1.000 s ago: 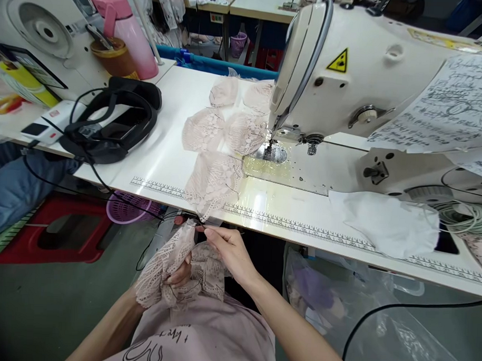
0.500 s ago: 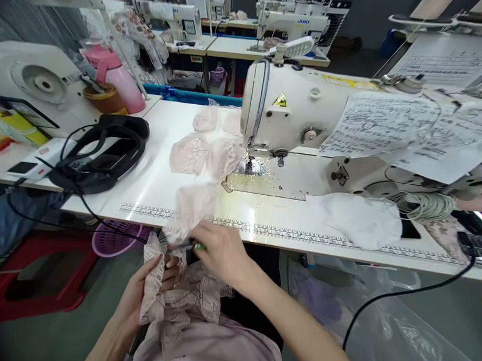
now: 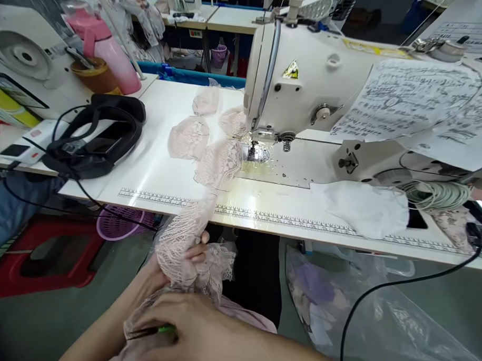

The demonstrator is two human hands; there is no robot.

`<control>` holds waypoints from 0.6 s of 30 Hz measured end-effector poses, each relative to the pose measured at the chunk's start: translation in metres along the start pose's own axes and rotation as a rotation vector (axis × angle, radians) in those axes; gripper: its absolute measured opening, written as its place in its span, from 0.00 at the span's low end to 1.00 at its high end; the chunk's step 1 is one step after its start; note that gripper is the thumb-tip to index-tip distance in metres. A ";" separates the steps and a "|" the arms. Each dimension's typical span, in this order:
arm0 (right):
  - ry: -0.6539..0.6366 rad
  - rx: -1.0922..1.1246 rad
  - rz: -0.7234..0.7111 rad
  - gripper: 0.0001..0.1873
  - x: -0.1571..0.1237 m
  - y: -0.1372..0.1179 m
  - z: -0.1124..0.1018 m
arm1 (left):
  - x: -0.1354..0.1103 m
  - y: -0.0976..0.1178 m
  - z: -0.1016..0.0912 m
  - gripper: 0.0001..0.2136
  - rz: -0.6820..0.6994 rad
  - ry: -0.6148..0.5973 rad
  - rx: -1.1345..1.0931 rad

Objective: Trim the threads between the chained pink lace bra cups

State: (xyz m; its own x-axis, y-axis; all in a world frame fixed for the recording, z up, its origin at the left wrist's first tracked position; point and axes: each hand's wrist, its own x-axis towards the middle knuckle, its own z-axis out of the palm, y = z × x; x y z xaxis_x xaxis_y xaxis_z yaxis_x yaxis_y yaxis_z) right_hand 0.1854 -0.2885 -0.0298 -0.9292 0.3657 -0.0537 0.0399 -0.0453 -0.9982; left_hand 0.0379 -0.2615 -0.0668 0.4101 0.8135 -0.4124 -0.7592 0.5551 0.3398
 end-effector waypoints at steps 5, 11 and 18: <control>0.458 0.148 0.027 0.25 -0.028 -0.019 -0.060 | -0.014 -0.014 -0.020 0.16 -0.013 -0.167 0.052; 0.503 0.179 0.305 0.27 -0.016 0.009 -0.082 | -0.039 -0.034 -0.052 0.20 -0.046 -0.249 0.064; 0.489 0.261 0.294 0.28 0.010 0.011 -0.075 | -0.046 -0.036 -0.054 0.22 -0.093 -0.297 0.109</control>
State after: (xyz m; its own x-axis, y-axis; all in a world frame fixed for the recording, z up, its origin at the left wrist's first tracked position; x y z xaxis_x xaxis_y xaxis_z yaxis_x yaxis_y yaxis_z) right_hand 0.2044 -0.2153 -0.0435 -0.6150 0.6835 -0.3931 0.1200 -0.4116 -0.9034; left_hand 0.0188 -0.3278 -0.1056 0.6170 0.7645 -0.1869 -0.6597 0.6319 0.4069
